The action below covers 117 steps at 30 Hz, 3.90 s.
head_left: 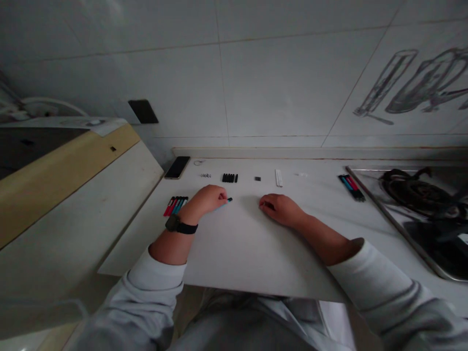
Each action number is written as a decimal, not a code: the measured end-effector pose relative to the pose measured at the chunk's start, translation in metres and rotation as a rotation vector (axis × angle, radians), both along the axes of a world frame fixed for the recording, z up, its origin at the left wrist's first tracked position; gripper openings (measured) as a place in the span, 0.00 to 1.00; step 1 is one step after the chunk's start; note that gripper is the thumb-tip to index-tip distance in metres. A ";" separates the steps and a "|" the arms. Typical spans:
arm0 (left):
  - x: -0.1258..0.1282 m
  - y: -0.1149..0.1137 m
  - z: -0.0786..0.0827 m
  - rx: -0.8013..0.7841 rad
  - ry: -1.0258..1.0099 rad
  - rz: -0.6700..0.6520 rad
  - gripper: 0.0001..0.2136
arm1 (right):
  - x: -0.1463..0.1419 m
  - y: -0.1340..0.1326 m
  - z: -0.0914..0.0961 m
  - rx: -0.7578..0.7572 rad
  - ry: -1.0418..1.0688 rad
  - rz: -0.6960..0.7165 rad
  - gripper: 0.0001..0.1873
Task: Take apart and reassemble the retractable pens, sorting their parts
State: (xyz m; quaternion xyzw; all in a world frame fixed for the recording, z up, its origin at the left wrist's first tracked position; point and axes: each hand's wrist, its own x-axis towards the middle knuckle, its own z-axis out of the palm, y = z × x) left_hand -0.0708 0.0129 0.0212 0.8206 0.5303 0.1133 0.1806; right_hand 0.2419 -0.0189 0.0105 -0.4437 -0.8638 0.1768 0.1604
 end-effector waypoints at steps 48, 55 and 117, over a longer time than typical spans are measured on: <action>0.082 -0.024 -0.013 -0.484 -1.320 0.255 0.22 | -0.022 -0.007 -0.009 0.036 0.486 0.022 0.09; 0.082 -0.021 -0.017 -0.413 -1.237 0.217 0.21 | -0.022 -0.010 -0.006 0.047 0.440 0.050 0.09; 0.077 -0.026 -0.011 0.179 -0.547 -0.181 0.10 | -0.030 -0.001 -0.004 0.120 0.711 -0.200 0.11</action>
